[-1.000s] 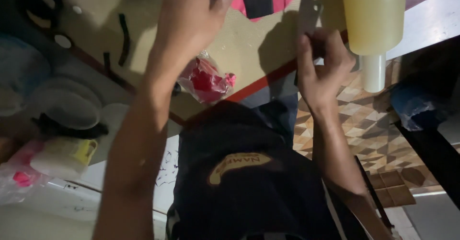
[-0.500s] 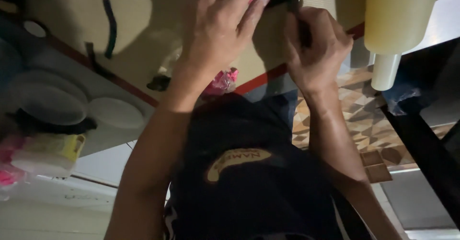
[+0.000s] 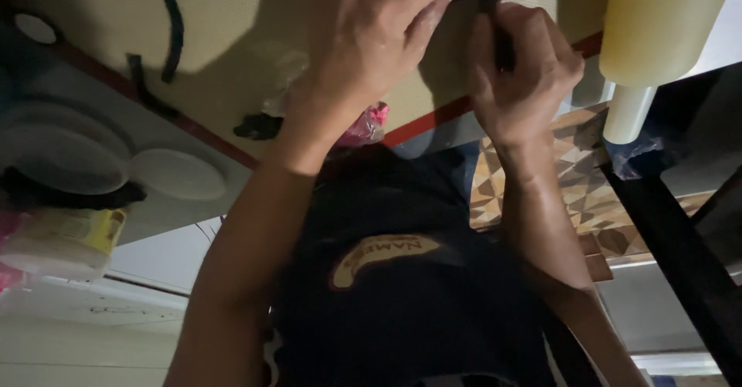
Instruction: The person presses a black tool into a ball of pink fondant, flattens the fondant by hand, and rolls it flat with a rolling pin. They cut and trim pieces of the pink material with a knife, arrange the cut pieces on the mat, and handle long black strips of material on the work table.
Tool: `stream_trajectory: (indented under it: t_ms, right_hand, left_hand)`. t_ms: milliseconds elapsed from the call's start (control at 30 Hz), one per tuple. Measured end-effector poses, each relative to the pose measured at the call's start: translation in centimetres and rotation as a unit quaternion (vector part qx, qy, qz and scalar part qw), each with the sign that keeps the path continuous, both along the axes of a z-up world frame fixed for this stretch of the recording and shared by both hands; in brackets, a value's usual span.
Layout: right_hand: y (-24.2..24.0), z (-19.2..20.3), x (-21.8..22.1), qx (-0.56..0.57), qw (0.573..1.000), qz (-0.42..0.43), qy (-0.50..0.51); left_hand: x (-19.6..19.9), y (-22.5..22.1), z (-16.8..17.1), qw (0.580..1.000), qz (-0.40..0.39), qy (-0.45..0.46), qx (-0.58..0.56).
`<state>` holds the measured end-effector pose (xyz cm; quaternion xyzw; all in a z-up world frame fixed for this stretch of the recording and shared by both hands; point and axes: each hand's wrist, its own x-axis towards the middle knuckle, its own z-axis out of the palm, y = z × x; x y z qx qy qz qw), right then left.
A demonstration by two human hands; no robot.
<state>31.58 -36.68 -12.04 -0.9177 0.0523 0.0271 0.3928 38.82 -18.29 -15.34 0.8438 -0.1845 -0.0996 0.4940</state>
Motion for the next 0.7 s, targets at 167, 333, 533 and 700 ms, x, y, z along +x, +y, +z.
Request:
stream_trajectory:
  t_ms: [167, 333, 533, 700]
  right_hand:
    - [-0.6, -1.0, -0.6, 0.002, 1.000, 0.004, 0.006]
    - [-0.3, -0.6, -0.4, -0.002, 1.000, 0.004, -0.003]
    - [-0.5, -0.7, -0.4, 0.005, 1.000, 0.015, -0.007]
    - [-0.6, -0.9, -0.1, -0.028, 0.999, 0.031, -0.014]
  left_hand:
    - [-1.0, 0.1, -1.7, 0.999, -0.004, 0.019, -0.035]
    - [-1.1, 0.1, -1.2, 1.000, -0.014, -0.015, -0.006]
    - [-1.8, 0.1, -2.4, 1.000, -0.023, 0.000, 0.012]
    - [-1.5, 0.2, -1.7, 0.999, -0.024, -0.029, 0.028]
